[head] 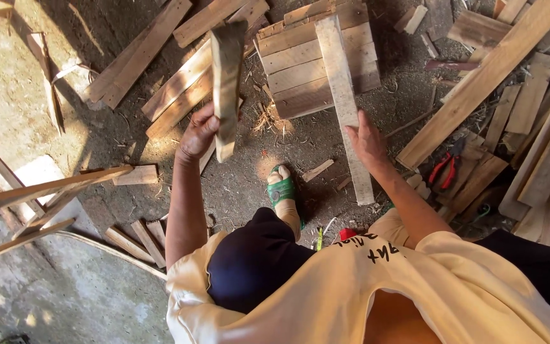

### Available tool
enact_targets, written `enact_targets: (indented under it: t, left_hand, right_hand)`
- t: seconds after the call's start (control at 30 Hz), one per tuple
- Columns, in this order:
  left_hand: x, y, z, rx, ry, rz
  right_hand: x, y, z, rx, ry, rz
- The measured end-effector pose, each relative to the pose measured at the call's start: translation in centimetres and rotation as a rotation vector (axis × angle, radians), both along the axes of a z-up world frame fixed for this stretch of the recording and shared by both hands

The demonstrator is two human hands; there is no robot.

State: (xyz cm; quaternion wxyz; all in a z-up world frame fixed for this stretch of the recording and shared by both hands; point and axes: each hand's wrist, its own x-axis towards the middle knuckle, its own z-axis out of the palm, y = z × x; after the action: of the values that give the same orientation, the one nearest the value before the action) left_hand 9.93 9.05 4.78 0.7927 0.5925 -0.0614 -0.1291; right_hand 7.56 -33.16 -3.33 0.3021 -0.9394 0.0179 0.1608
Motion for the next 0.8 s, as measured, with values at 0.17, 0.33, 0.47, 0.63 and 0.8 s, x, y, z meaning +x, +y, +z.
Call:
enact_targets:
  t: [0.17,0.33,0.47,0.63,0.8]
  left_hand:
    - [-1.3,1.5,-3.3,0.014,0.108,-0.05]
    - [-0.5,-1.3,2.2,0.0,0.102,-0.149]
    - [-0.9,-0.8,0.1,0.015,0.109,-0.154]
    - [-1.0,-1.9,2.7,0.033,0.109,-0.171]
    - [-0.4,-0.9,1.4,0.094,0.094,-0.126]
  right_hand:
    - [-0.3,-0.1,-0.5,0.011,-0.047,0.006]
    - [-0.6,-0.3,-0.6,0.016,-0.07,0.047]
    - [-0.2,-0.6,-0.8,0.006,-0.101,0.04]
    - [-0.1,-1.4,-0.9,-0.034,-0.147,0.071]
    - [0.1,-0.8,-0.1,-0.016,-0.147,0.048]
